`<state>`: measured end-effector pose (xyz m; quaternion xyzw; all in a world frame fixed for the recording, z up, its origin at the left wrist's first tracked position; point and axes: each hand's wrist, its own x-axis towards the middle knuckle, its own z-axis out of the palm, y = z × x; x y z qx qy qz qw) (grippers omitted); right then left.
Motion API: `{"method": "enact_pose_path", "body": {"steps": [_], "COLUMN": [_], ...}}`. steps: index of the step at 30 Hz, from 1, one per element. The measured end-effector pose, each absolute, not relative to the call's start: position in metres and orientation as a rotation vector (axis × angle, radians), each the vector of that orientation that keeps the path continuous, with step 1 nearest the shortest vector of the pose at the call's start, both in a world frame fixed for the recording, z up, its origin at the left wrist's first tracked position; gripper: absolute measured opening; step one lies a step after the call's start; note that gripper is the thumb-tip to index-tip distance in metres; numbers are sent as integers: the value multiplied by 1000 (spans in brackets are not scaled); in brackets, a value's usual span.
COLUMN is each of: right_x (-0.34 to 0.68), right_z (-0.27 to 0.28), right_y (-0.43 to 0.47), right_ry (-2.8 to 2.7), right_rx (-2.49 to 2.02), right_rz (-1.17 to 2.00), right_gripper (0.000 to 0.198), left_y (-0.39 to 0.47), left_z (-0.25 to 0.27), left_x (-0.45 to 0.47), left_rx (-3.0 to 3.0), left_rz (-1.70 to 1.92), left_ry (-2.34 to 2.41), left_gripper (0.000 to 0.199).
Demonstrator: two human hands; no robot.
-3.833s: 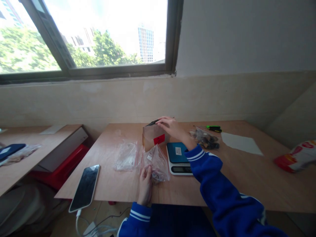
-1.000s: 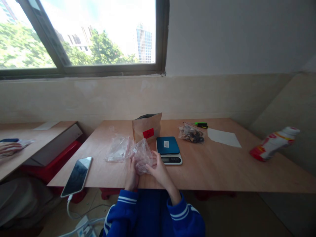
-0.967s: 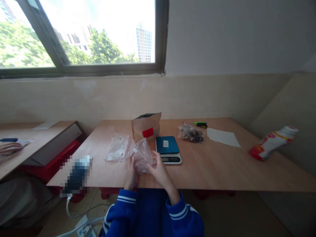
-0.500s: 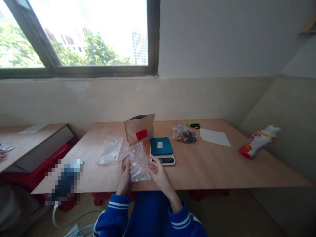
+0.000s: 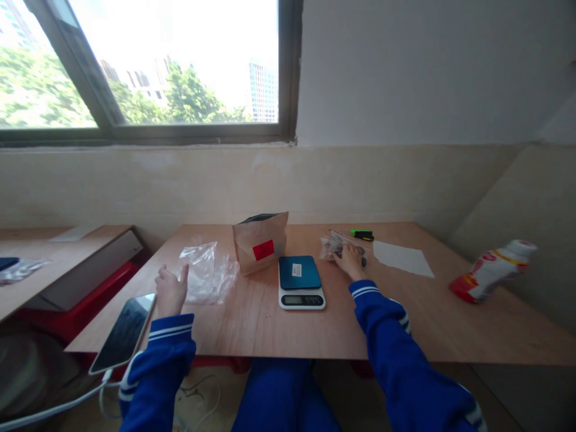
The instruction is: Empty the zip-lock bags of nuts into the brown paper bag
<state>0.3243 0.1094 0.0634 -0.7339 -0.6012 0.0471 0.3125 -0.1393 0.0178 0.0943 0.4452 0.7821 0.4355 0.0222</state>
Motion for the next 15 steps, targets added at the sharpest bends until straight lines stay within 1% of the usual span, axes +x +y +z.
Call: {"method": "enact_pose_path", "body": {"steps": [1,3,6,8,12,15], "right_x": [327,331,339,345,359,366], "right_z": [59,53,52,56,72,89], "right_y": [110,109,107,106,97,80], "right_ry": [-1579,-1561,-1542,-1514,-1391,-1257], "right_rx": [-1969,-2013,-2020,-2009,-1993,-1852], "right_rz": [116,93,70,58,-8,-83], "right_gripper": [40,35,28,26,31,36], "left_y": [20,22,28,32,36,36], "left_z": [93,86,66,47,19,16], "left_x": [-138,-133,-122,-113,-98,-98], "left_rx": [1408,1553,1778,1766,1714,1702], "left_rz": [1339,1216,896,811,795,872], "left_ry": [2474,2489,2287,2229,2238,2244], "left_gripper": [70,66,52,52,60,64]}}
